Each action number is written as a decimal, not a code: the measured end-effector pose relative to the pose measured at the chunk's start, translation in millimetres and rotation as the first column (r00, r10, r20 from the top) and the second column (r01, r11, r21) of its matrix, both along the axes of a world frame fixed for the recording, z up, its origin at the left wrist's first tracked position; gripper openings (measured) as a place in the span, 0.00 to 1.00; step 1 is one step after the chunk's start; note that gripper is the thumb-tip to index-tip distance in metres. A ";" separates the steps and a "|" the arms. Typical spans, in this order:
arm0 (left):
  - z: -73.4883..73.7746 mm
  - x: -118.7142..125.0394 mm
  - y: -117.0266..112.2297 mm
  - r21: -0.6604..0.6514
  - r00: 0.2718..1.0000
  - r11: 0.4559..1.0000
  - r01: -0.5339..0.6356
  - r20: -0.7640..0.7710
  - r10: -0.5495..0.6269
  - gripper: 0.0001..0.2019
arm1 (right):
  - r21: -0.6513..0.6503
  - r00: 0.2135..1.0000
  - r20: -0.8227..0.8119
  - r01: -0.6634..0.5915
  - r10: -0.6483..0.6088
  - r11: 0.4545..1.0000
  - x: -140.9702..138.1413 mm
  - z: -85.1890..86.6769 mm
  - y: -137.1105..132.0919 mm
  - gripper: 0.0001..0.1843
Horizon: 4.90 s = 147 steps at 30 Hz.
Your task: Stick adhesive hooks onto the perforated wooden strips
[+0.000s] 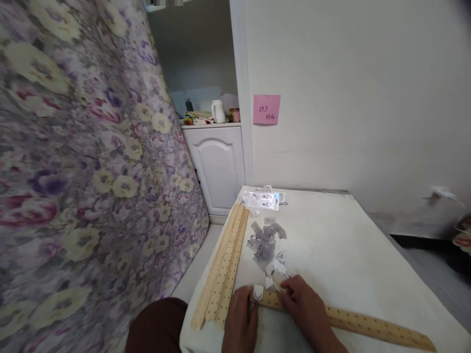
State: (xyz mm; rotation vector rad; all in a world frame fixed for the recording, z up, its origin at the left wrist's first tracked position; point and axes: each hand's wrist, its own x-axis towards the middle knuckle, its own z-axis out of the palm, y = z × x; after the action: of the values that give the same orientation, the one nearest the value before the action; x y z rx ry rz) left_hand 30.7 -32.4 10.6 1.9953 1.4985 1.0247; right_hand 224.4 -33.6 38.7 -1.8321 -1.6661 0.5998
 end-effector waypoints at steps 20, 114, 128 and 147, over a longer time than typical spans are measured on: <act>-11.5 -3.1 1.2 0.106 0.997 0.994 0.001 -0.077 0.007 0.15 | 0.120 0.970 -0.239 0.075 -0.045 0.990 20.6 -3.9 17.2 0.13; -26.7 49.7 -40.7 -0.009 0.988 0.998 0.069 0.138 -0.067 0.21 | 0.019 0.957 -0.157 -0.243 0.243 0.970 14.4 -4.1 7.7 0.09; -36.9 53.5 -38.7 0.054 0.986 0.997 0.063 0.151 -0.071 0.20 | 0.011 0.959 -0.147 -0.243 0.242 0.970 16.2 -9.6 0.4 0.11; -57.7 53.7 -41.8 0.115 0.999 0.993 0.002 0.035 -0.006 0.21 | -0.023 0.958 -0.143 -0.253 0.248 0.967 21.5 -14.5 -3.3 0.15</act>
State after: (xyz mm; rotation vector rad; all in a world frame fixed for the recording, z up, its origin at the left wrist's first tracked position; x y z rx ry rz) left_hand 84.4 -74.2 -47.2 2.0462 1.4457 1.1632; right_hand 245.9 -36.9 24.3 -1.5776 -1.8157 0.8542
